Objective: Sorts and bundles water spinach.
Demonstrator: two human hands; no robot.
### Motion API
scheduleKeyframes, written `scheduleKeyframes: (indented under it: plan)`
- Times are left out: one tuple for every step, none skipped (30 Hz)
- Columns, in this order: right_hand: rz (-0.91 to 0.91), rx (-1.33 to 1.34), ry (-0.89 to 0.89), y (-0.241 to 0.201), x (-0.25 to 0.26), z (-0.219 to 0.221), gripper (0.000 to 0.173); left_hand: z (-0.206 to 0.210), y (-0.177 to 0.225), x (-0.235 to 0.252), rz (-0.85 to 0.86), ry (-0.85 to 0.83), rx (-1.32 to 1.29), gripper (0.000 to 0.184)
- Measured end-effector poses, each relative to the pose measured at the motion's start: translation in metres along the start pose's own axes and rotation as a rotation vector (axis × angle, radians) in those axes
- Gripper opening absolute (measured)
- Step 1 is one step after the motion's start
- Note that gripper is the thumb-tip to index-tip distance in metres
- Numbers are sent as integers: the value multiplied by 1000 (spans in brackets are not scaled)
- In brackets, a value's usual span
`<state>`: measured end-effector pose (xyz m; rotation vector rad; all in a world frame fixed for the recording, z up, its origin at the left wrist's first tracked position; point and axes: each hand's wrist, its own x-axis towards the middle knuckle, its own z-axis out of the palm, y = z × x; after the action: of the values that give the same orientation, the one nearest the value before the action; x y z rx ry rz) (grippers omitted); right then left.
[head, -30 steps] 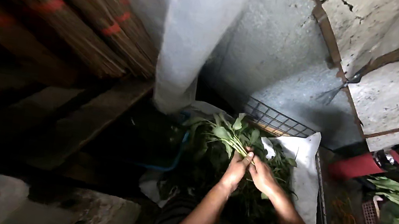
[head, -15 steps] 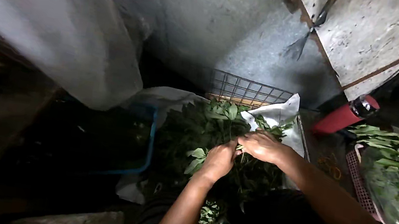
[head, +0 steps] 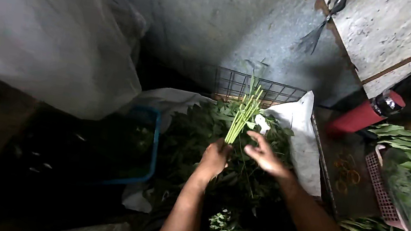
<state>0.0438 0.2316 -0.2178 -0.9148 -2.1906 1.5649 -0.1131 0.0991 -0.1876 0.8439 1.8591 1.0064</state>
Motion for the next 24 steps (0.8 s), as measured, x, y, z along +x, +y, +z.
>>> scheduleKeyframes:
  plan:
    - [-55,36,-142,2,-2,12,64,2,1,0,5,-25,-71,25]
    - [-89,59,-234,1,-3,20,61,4,0,0,24,-39,-113,24]
    - [-113,78,-286,0,-4,27,50,5,-2,-1,42,-43,-126,23]
    - [-117,85,-331,-1,-4,30,36,6,-4,-1,54,-40,-117,22]
    - [-116,57,-381,0,-3,30,29,5,-4,-1,59,-35,-104,23]
    - [-133,-39,-410,0,-1,25,29,4,-4,-1,60,-32,-85,22]
    - [-136,-213,-430,-3,0,15,33,2,-4,-1,51,-31,-67,22]
    - [-107,-401,-425,-10,2,3,35,0,-4,-1,41,-31,-47,23]
    - [-31,-547,-382,-17,3,-9,35,-1,-5,0,30,-30,-26,23]
    - [66,-647,-287,-18,6,-20,34,-1,-6,0,20,-28,-4,24]
    - [143,-704,-141,-13,9,-31,31,-2,-7,1,11,-24,10,25]
    - [186,-745,10,-1,14,-42,31,-2,-7,1,6,-21,15,26]
    - [222,-795,127,12,17,-51,37,-3,-6,1,3,-13,6,26]
    - [248,-821,182,23,18,-57,52,-3,-5,1,-2,-2,-11,26]
    - [279,-835,186,34,16,-56,63,-4,-5,1,-4,7,-39,25]
    - [317,-848,143,42,12,-50,62,-5,-6,2,-6,12,-75,24]
    - [361,-855,56,51,7,-38,52,-6,-6,2,-5,10,-123,23]
    - [421,-859,-52,59,2,-23,44,-6,-7,2,-3,11,-182,21]
    - [496,-853,-137,66,-3,-8,40,-7,-6,0,-2,11,-252,20]
    - [570,-835,-172,72,-8,7,37,-7,-5,-1,0,7,-322,18]
    - [635,-823,-157,78,-12,20,39,-8,-5,-3,-2,6,-387,18]
    - [682,-811,-114,83,-13,29,42,-9,-6,-4,-3,6,-437,18]
    - [709,-812,-71,87,-11,35,48,-10,-7,-4,-4,4,-467,17]
    - [727,-820,-52,88,-9,37,55,-12,-8,-4,-4,0,-478,17]
